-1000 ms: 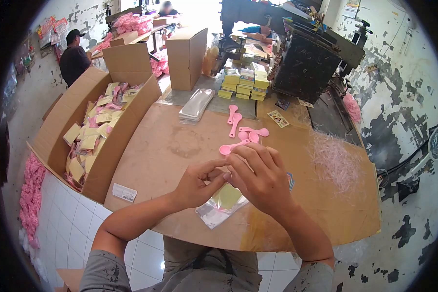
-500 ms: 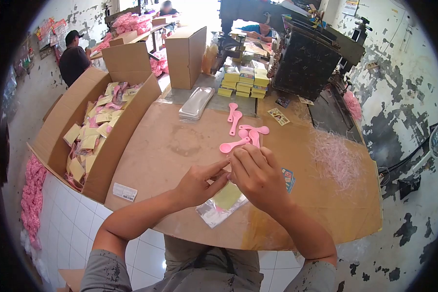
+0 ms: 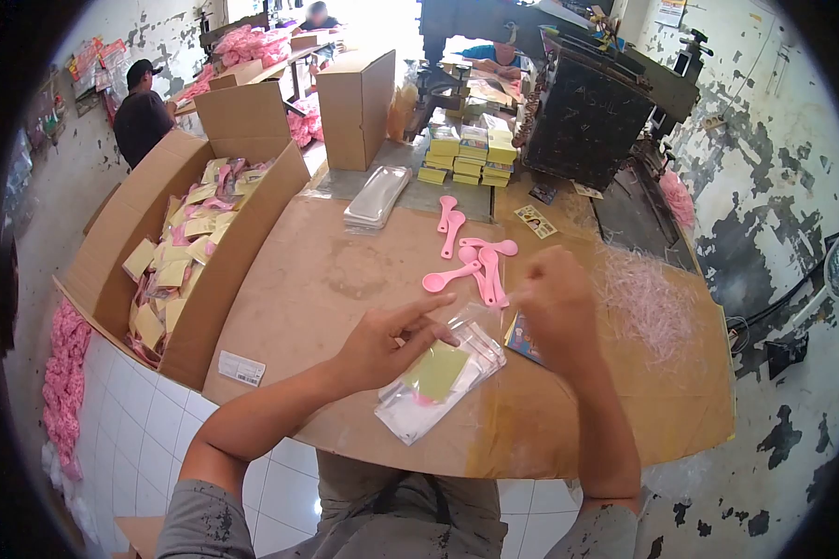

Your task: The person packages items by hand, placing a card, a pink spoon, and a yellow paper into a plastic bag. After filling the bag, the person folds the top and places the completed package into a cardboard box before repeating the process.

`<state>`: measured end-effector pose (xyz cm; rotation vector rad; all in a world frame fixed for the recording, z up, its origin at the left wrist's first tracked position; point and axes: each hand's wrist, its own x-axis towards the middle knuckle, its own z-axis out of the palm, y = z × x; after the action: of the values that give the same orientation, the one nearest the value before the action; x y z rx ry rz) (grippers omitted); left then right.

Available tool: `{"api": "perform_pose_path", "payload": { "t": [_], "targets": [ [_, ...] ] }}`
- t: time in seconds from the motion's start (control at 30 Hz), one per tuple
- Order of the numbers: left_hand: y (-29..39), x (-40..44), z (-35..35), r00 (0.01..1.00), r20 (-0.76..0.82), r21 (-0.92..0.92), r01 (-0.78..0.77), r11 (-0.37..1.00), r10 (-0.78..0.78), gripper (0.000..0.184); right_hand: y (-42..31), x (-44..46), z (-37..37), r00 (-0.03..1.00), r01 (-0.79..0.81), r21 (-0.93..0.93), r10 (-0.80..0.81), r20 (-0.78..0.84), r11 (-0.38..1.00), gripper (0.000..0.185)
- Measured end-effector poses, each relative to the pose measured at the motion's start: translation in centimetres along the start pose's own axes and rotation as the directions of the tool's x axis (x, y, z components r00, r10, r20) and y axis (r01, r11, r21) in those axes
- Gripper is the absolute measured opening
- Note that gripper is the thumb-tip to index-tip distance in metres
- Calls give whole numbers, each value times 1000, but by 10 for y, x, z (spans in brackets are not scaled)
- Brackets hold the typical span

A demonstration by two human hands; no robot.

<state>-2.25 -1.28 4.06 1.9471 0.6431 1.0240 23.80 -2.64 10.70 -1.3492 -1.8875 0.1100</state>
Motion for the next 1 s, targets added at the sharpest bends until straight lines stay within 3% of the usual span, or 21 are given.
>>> {"api": "perform_pose_path", "payload": {
  "t": [0.03,0.1,0.13,0.2,0.23,0.27,0.3,0.33,0.43,0.53,0.63,0.73,0.77,0.8,0.87,0.93,1.0],
  "targets": [
    [-1,0,-1,1000,-15,-62,14,998,-14,42,15,-2,-15,979,-204,187,195,64,961,8],
    [-3,1,-3,998,-41,-184,39,982,-48,39,22,-12,-64,923,-383,588,263,282,712,7],
    [-3,2,-4,996,-49,-220,63,973,-75,38,40,-16,-86,897,-440,702,248,365,560,8],
    [-3,3,-6,990,-60,-290,108,951,-131,36,115,-39,-121,902,-427,713,312,298,556,21],
    [-5,4,-6,989,-70,-277,109,955,-133,36,160,-53,-136,885,-452,590,417,205,669,28],
    [-7,4,-5,988,-79,-263,110,958,-135,36,212,-71,-148,857,-513,195,510,69,836,35],
    [-9,5,-5,987,-91,-248,106,963,-132,35,263,-99,-151,879,-433,-596,462,-113,677,42],
    [-7,5,-7,986,-98,-242,109,964,-136,36,281,-118,-146,894,-370,-857,387,-224,358,49],
    [-2,8,-7,980,-120,-254,127,959,-161,36,230,-112,-142,954,-294,-701,151,-260,649,63],
    [-1,8,-4,969,-141,-303,153,941,-203,37,146,-89,-129,944,-325,-753,148,-296,572,57],
    [-7,10,-4,970,-159,-299,130,945,-183,36,118,-65,-125,901,-433,-381,396,-176,817,46],
    [-11,10,-5,975,-151,-295,115,949,-165,34,107,-52,-95,936,-353,-93,350,-42,931,34],
    [-10,11,-5,973,-152,-318,119,941,-175,33,97,-48,-81,990,-140,-297,140,-21,945,33],
    [-9,11,-4,971,-152,-342,126,931,-186,32,81,-45,-63,997,78,-479,-65,44,874,32],
    [-12,10,-2,965,-147,-393,143,908,-216,30,34,-30,-36,965,131,-190,-82,248,973,36],
    [-16,10,0,964,-141,-415,148,898,-224,29,5,-26,-5,919,-87,243,-16,393,966,38],
    [-18,8,1,967,-137,-409,143,901,-215,28,-12,-24,23,903,-174,396,-14,429,901,34]
  ]
}}
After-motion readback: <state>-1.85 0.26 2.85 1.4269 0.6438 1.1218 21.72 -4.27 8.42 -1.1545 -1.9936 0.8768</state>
